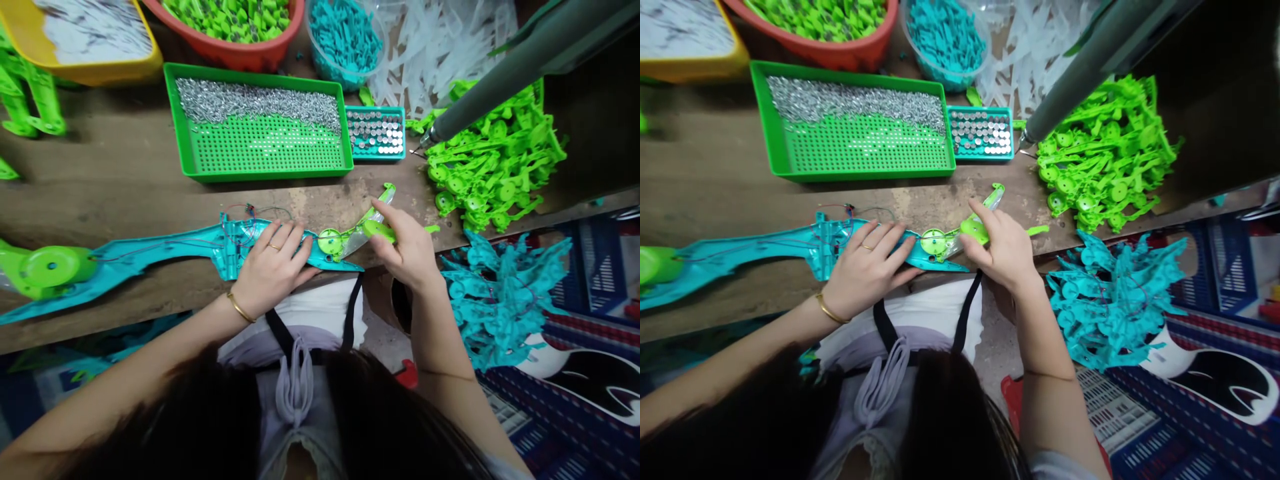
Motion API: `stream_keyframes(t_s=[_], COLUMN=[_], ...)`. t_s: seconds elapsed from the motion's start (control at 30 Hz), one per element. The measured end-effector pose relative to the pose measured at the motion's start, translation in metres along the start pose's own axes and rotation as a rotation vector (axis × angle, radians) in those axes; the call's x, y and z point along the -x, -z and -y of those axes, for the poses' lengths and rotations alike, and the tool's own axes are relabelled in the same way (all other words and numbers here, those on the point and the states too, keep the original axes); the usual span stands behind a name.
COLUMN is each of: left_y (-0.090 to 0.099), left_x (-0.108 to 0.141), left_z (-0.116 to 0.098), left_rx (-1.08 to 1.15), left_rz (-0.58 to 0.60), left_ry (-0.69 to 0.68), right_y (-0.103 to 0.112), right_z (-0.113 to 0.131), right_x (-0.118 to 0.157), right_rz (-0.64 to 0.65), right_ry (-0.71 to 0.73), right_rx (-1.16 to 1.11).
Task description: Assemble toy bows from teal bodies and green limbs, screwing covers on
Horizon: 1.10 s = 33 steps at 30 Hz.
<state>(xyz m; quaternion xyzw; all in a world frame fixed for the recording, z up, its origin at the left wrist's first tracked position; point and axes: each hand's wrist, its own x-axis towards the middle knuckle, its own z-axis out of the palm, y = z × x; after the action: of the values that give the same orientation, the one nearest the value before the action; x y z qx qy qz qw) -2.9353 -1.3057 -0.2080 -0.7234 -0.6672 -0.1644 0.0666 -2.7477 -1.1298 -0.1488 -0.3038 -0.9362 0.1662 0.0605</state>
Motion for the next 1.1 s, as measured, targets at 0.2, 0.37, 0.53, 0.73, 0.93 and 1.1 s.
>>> stream_keyframes(t_s=[0.2, 0.37, 0.53, 0.73, 0.93, 1.1], left_y=[-0.002, -0.003, -0.007, -0.006, -0.002, 0.0], left_x=[0.0, 0.001, 0.003, 0.004, 0.0, -0.002], left_z=[0.0, -0.001, -0.001, -0.002, -0.002, -0.002], left_rx=[-0.007, -0.017, -0.028, 0.037, 0.137, 0.148], left_rz=[-0.035, -0.053, -0.068, 0.008, 0.058, 0.065], left_ry=[-0.017, -0.017, -0.015, 0.026, 0.082, 0.075], right_y=[0.0, -0.003, -0.005, -0.008, -0.01, -0.011], right_z=[0.021, 0.03, 0.032, 0.032, 0.03, 0.03], right_x=[0.002, -0.002, -0.003, -0.004, -0.004, -0.004], right_rz=[0.172, 0.339, 0.389, 0.358, 0.323, 0.328], right_ry=[0.082, -0.01, -0.028, -0.022, -0.009, -0.026], right_rx=[-0.141, -0.023, 0.021, -0.005, -0.019, -0.031])
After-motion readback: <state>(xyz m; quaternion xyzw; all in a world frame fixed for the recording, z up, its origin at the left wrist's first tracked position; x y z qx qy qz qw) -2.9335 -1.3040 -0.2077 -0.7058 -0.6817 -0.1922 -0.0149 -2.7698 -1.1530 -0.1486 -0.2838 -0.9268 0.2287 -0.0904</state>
